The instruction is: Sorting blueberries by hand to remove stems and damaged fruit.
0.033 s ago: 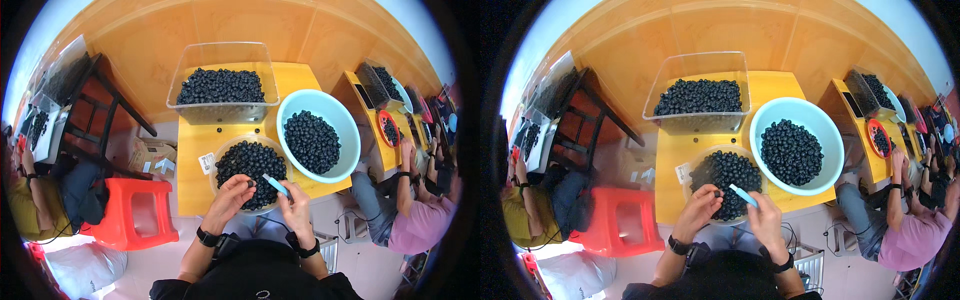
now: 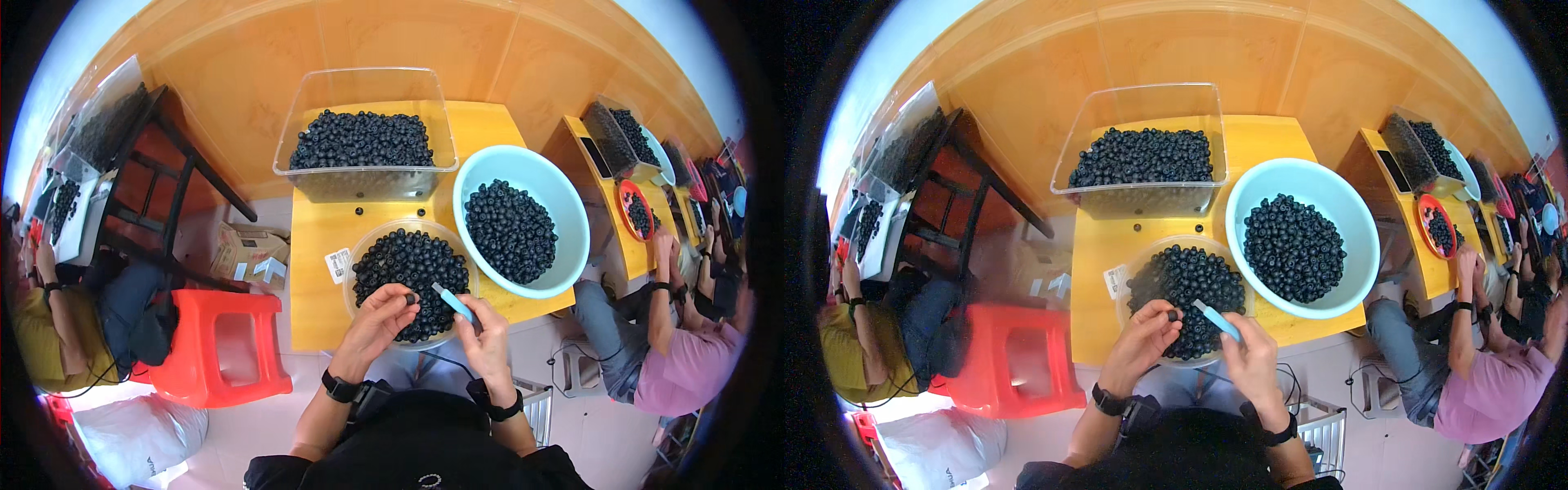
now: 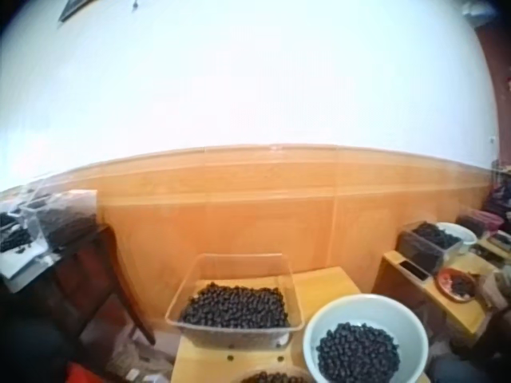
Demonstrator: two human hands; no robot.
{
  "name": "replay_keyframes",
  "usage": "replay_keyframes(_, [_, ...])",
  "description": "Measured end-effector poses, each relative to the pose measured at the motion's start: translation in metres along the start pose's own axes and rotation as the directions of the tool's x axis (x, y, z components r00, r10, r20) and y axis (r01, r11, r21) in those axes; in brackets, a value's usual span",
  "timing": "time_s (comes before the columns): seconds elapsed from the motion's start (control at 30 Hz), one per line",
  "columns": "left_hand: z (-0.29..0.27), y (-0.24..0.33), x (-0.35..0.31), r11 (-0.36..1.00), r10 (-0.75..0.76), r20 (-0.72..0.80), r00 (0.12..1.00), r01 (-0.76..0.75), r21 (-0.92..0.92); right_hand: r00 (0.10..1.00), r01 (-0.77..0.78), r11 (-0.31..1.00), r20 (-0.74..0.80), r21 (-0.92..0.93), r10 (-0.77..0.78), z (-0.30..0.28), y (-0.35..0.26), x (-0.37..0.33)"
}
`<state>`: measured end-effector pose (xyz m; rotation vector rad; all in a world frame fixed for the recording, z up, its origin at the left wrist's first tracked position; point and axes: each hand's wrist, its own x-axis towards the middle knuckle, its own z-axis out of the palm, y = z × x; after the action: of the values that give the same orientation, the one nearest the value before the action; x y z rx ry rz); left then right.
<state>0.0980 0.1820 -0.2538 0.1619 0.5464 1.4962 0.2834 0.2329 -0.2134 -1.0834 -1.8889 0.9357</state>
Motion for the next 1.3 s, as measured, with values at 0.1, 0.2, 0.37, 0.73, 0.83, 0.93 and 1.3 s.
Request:
replay_keyframes(0.1, [-0.001,0.000,0.000,1.000,0.000,-0.007,1.000,0.001,0.005,0.999,0.035,0.993,0.003,0.114,-0.035,0.002,-0.006,0.002])
replay_keyframes(0.2, [-0.001,0.000,-0.001,1.000,-0.022,0.016,1.000,0.022,0.001,0.996,0.032,0.995,0.084,0.094,-0.040,-0.001,-0.007,0.001])
replay_keyframes(0.37, [0.001,-0.001,-0.002,0.999,-0.040,0.056,0.998,0.040,-0.004,0.987,0.067,0.998,0.146,0.001,-0.067,-0.001,-0.012,-0.003])
replay_keyframes(0.73, [0.007,0.003,-0.008,0.997,-0.037,0.104,0.994,0.029,0.070,0.980,0.134,0.991,0.152,-0.015,-0.130,0.002,-0.014,-0.004])
replay_keyframes(0.83, [0.006,0.003,-0.008,0.997,-0.043,0.124,0.991,0.034,0.075,0.979,0.129,0.992,0.160,-0.007,-0.126,0.001,-0.014,-0.004])
replay_keyframes(0.93, [0.002,0.002,-0.007,0.997,-0.030,0.146,0.989,0.019,0.076,0.977,0.117,0.993,0.182,-0.006,-0.114,0.000,-0.015,-0.003])
replay_keyframes(1.3, [-0.004,0.006,-0.008,0.997,-0.060,0.149,0.987,0.053,0.049,0.966,0.169,0.985,0.197,0.023,-0.170,0.005,-0.009,-0.001])
